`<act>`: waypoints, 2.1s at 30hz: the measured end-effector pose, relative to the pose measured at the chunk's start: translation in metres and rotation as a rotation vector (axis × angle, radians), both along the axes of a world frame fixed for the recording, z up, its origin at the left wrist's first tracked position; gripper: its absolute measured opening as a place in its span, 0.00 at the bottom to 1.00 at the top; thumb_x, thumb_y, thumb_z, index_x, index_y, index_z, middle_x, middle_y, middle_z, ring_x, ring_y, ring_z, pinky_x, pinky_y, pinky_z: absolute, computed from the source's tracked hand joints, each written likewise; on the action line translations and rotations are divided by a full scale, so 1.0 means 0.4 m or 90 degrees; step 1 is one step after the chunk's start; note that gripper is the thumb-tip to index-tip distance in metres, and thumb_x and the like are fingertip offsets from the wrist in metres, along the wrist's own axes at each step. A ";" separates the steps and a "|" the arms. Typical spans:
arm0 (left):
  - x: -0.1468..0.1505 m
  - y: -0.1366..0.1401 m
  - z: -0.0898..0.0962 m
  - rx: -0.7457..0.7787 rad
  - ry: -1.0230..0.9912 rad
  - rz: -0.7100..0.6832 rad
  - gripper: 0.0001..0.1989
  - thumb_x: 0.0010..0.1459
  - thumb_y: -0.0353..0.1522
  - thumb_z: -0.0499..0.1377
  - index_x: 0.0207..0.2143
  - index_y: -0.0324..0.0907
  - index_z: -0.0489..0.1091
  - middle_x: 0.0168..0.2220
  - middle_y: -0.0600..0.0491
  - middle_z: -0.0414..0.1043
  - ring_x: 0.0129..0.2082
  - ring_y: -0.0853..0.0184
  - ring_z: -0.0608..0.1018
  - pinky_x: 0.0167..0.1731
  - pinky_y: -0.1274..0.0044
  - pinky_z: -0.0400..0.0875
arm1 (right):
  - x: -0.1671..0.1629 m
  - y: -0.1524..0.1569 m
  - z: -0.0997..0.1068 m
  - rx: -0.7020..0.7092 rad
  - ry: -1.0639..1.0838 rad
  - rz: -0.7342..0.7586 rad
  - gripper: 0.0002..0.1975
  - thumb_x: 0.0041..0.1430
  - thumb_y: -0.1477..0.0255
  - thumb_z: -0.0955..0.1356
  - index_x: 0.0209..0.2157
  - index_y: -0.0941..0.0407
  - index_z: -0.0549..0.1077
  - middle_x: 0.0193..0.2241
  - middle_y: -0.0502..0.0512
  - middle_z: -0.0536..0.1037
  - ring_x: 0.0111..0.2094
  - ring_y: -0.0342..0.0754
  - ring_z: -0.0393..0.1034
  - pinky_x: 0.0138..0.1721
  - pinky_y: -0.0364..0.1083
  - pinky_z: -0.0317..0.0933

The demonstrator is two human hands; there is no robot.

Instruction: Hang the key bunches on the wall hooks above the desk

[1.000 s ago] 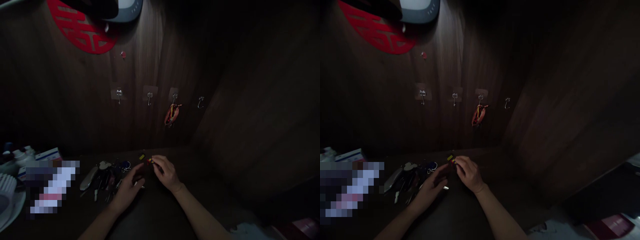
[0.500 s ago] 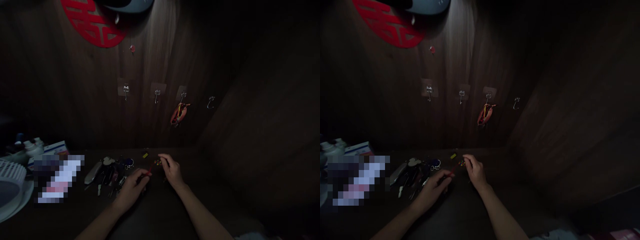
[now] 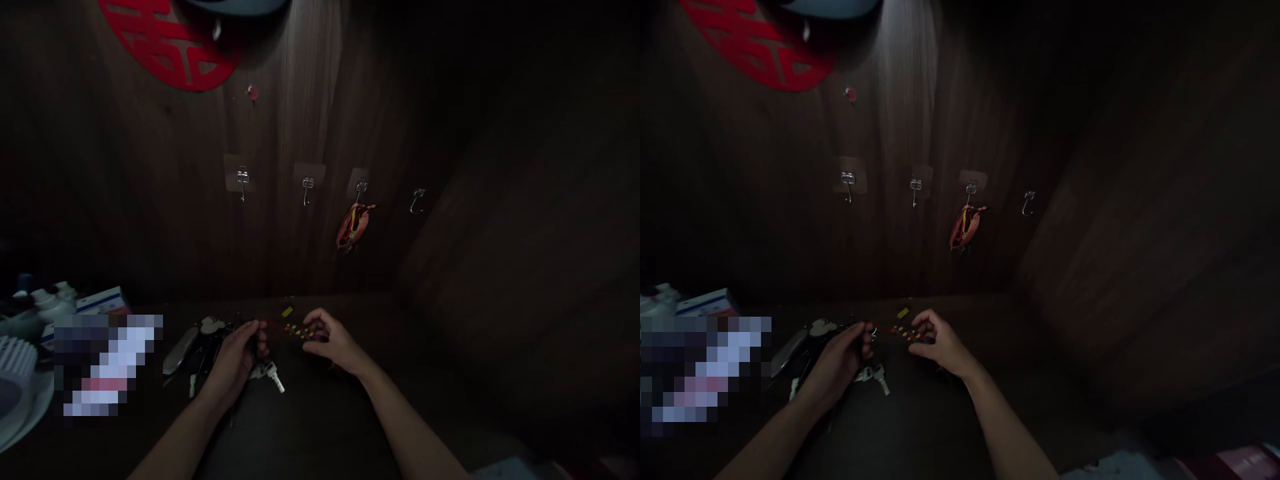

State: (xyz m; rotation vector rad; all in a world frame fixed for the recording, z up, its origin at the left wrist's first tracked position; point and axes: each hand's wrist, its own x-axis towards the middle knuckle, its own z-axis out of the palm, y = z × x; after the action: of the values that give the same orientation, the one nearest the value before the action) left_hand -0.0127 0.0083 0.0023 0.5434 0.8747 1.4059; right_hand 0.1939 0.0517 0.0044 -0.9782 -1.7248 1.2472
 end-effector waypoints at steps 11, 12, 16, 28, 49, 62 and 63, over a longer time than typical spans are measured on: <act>-0.007 -0.009 0.038 -0.078 -0.147 -0.211 0.20 0.65 0.39 0.47 0.47 0.34 0.71 0.44 0.44 0.76 0.38 0.66 0.79 0.41 0.76 0.72 | 0.008 0.026 -0.003 -0.080 0.143 -0.187 0.21 0.51 0.53 0.65 0.22 0.58 0.70 0.13 0.46 0.68 0.11 0.35 0.51 0.13 0.37 0.42; -0.007 -0.010 0.039 -0.074 -0.152 -0.226 0.21 0.65 0.40 0.47 0.49 0.35 0.70 0.47 0.43 0.75 0.41 0.65 0.79 0.44 0.75 0.71 | 0.010 0.028 -0.005 -0.093 0.160 -0.203 0.22 0.51 0.52 0.65 0.21 0.58 0.70 0.12 0.46 0.67 0.10 0.35 0.51 0.12 0.37 0.42; -0.010 -0.012 0.035 -0.060 -0.152 -0.239 0.24 0.64 0.42 0.46 0.53 0.35 0.67 0.54 0.43 0.70 0.50 0.59 0.74 0.52 0.71 0.66 | 0.014 0.033 -0.012 -0.158 0.209 -0.237 0.25 0.48 0.49 0.66 0.19 0.59 0.69 0.09 0.46 0.65 0.09 0.35 0.51 0.11 0.36 0.42; -0.001 -0.024 0.026 -0.037 0.009 -0.203 0.19 0.56 0.22 0.59 0.51 0.40 0.68 0.54 0.46 0.70 0.52 0.61 0.73 0.53 0.76 0.67 | 0.021 0.042 -0.009 -0.245 0.358 -0.235 0.24 0.45 0.50 0.69 0.19 0.58 0.66 0.08 0.42 0.61 0.09 0.33 0.46 0.11 0.37 0.38; 0.008 -0.014 0.006 -0.104 0.046 -0.135 0.15 0.61 0.38 0.55 0.36 0.34 0.72 0.32 0.44 0.80 0.26 0.67 0.82 0.35 0.77 0.75 | 0.018 0.042 -0.016 -0.279 0.291 -0.217 0.25 0.43 0.49 0.69 0.22 0.60 0.69 0.11 0.43 0.65 0.08 0.32 0.47 0.11 0.35 0.36; -0.007 -0.017 0.001 0.032 -0.124 -0.321 0.26 0.62 0.47 0.46 0.50 0.37 0.68 0.54 0.39 0.69 0.54 0.55 0.71 0.57 0.62 0.54 | 0.057 0.050 0.076 -0.142 0.276 -0.298 0.25 0.44 0.49 0.69 0.18 0.59 0.68 0.08 0.44 0.63 0.08 0.33 0.47 0.10 0.36 0.38; -0.007 -0.018 0.000 0.036 -0.130 -0.329 0.27 0.62 0.47 0.46 0.50 0.37 0.67 0.54 0.40 0.69 0.55 0.55 0.70 0.57 0.62 0.53 | 0.061 0.050 0.094 -0.124 0.258 -0.301 0.26 0.44 0.49 0.69 0.18 0.59 0.69 0.08 0.45 0.63 0.08 0.33 0.47 0.10 0.36 0.38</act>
State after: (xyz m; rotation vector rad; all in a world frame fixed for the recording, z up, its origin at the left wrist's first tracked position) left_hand -0.0154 0.0012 0.0021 0.6052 0.4841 0.9919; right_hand 0.2181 0.0718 0.0421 -1.0781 -1.0014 1.2048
